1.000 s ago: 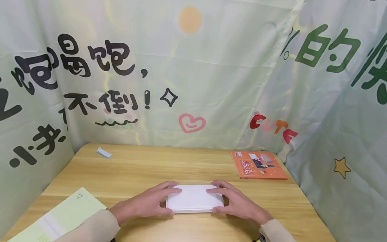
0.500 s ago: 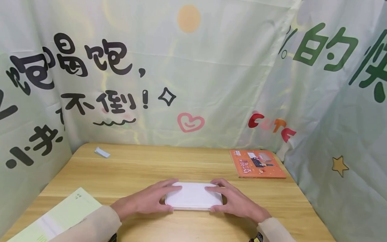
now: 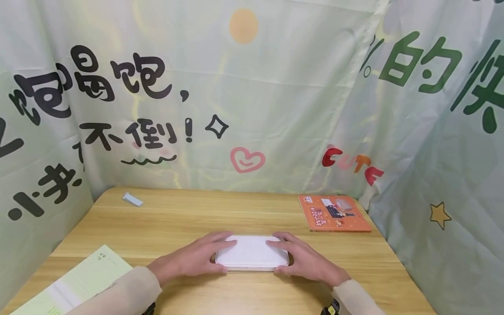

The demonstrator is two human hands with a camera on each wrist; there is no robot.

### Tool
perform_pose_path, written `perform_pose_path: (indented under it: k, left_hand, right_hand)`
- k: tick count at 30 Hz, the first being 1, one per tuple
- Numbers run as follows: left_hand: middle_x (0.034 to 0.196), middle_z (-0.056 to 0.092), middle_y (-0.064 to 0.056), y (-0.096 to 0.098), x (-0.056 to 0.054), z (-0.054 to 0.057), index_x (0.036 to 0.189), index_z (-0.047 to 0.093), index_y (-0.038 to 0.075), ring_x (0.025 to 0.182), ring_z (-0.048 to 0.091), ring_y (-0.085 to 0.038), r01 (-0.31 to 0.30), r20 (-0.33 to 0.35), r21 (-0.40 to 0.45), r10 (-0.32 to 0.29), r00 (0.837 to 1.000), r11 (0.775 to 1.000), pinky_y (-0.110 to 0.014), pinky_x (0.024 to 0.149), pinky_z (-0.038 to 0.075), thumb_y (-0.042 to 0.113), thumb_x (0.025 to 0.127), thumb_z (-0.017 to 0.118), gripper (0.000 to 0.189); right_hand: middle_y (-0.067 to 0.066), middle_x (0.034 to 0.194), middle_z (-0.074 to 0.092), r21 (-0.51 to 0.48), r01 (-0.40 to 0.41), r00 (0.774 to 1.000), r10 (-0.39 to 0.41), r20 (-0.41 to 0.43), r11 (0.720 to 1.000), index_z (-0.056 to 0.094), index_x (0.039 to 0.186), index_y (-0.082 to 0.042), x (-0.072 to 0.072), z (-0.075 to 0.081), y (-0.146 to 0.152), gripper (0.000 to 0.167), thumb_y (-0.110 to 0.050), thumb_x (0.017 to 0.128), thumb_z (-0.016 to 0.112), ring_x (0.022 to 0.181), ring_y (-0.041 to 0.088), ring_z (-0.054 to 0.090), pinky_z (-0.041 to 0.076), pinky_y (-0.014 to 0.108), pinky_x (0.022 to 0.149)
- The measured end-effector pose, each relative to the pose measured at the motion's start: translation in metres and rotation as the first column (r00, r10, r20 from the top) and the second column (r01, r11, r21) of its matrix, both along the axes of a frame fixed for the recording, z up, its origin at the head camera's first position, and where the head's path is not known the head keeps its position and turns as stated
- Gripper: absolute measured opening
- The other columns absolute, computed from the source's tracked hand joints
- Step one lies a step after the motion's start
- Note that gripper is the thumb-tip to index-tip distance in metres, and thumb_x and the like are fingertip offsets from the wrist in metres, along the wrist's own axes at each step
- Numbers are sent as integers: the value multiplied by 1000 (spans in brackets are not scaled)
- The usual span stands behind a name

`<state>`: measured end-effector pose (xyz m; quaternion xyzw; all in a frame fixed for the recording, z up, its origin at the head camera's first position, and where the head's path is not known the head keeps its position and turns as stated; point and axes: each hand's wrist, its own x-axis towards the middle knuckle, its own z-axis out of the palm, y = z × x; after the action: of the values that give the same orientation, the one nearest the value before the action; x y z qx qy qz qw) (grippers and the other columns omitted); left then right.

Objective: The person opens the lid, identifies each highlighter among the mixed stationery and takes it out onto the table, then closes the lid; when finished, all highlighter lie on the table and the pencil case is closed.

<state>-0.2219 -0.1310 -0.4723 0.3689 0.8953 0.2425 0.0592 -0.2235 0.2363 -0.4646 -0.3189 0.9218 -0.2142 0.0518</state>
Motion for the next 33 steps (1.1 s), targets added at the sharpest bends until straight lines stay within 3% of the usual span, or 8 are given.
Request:
perform_pose_path:
  k: [11,21,33]
  left_hand:
    - [176,36,-19,-7,-18,0,164,50,11,158,40,-45,-21,28,38,20,999,999,-66,124,40,36,100,81,76]
    - [178,31,-19,-11,-36,5,165,47,9,161,32,-49,-53,74,38,50,996,998,-71,127,32,34,100,81,78]
    - [177,31,-23,-15,-53,4,165,45,5,161,32,-50,-68,66,33,65,996,997,-70,128,31,32,101,80,78]
  right_hand:
    - [13,168,47,18,-18,1000,18,0,1000,56,161,-20,-18,2,-9,73,-45,99,82,150,36,52,53,59,114]
    - [16,171,44,-37,-23,999,24,24,999,56,161,-17,-44,-2,-14,73,-39,98,84,155,40,46,48,63,119]
    - [17,171,43,-57,-20,1000,21,17,998,56,161,-17,-65,-2,-22,71,-32,97,85,155,42,46,49,62,118]
